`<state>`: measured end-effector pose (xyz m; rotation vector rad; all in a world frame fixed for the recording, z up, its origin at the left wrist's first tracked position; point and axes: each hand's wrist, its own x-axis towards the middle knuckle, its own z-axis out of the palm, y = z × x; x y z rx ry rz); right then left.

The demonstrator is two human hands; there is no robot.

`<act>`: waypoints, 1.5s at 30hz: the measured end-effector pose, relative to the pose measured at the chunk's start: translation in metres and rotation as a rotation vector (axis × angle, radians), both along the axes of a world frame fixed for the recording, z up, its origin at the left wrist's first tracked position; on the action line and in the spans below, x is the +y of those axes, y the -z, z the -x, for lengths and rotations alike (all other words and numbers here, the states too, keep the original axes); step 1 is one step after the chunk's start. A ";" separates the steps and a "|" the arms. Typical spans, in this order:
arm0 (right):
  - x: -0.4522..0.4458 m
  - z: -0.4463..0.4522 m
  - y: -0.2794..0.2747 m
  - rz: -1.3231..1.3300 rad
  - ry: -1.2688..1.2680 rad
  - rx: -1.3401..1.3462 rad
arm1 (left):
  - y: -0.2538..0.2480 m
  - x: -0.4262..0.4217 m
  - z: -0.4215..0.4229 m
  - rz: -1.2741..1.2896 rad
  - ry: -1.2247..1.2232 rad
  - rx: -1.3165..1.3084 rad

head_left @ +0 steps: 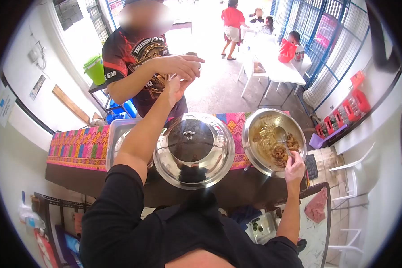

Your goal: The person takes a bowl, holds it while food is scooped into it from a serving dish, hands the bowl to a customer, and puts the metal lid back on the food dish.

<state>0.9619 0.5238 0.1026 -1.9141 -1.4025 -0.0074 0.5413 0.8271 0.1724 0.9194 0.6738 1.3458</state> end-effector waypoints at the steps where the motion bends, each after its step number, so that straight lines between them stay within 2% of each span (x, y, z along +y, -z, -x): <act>1: -0.001 0.001 -0.001 0.001 0.001 0.000 | -0.006 -0.006 -0.004 0.010 0.006 -0.010; 5: 0.000 0.000 0.000 -0.007 0.004 0.024 | -0.010 0.006 -0.013 0.041 0.037 -0.042; 10: 0.004 -0.003 -0.012 -0.032 0.017 -0.078 | -0.015 -0.002 -0.024 0.342 0.069 -0.113; 11: 0.009 -0.012 -0.007 -0.100 0.032 -0.111 | -0.008 -0.013 -0.020 0.215 0.224 -0.069; 12: 0.011 -0.013 -0.013 -0.165 0.041 -0.133 | -0.023 -0.042 -0.034 0.243 0.151 0.036; 13: 0.009 -0.010 -0.027 -0.186 0.040 -0.134 | 0.002 -0.030 -0.020 0.210 0.284 0.012; 15: 0.011 -0.016 -0.022 -0.248 0.046 -0.209 | -0.025 -0.100 -0.026 0.043 0.255 0.273; 16: 0.009 -0.013 -0.017 -0.204 0.033 -0.265 | -0.031 -0.128 -0.026 -0.021 0.268 0.358; 18: 0.007 -0.025 0.004 0.161 0.025 -0.379 | -0.043 -0.181 -0.017 -0.085 0.208 0.609; 21: 0.005 -0.027 -0.001 0.223 0.057 -0.305 | -0.027 -0.223 0.030 -0.130 0.196 0.715; 25: -0.002 -0.035 -0.023 0.180 0.159 -0.338 | -0.013 -0.267 0.067 -0.057 0.071 0.749; 26: -0.002 -0.041 -0.023 0.187 0.155 -0.345 | -0.007 -0.276 0.074 -0.036 0.016 0.685; 28: 0.001 -0.057 -0.019 0.096 0.235 -0.594 | -0.001 -0.293 0.086 -0.014 -0.041 0.611; 30: 0.001 -0.056 -0.034 0.191 0.216 -0.710 | 0.000 -0.307 0.090 0.007 -0.118 0.646; 32: -0.005 -0.034 -0.063 0.542 0.311 -0.505 | 0.001 -0.318 0.095 0.016 -0.137 0.656; 35: -0.010 -0.018 -0.053 0.621 0.320 -0.469 | 0.002 -0.329 0.103 0.032 -0.150 0.612; 38: -0.001 -0.010 -0.022 0.524 0.283 -0.498 | 0.003 -0.333 0.105 0.040 -0.163 0.600; 39: 0.001 -0.013 -0.019 0.518 0.228 -0.487 | 0.002 -0.333 0.105 0.033 -0.166 0.596; 42: 0.011 -0.032 -0.018 0.408 0.281 -0.485 | 0.000 -0.332 0.108 0.022 -0.173 0.574; 43: 0.014 -0.040 -0.015 0.288 0.272 -0.591 | 0.001 -0.334 0.109 0.028 -0.172 0.565; 45: 0.027 -0.058 -0.007 0.287 0.271 -0.617 | 0.001 -0.335 0.105 0.036 -0.183 0.562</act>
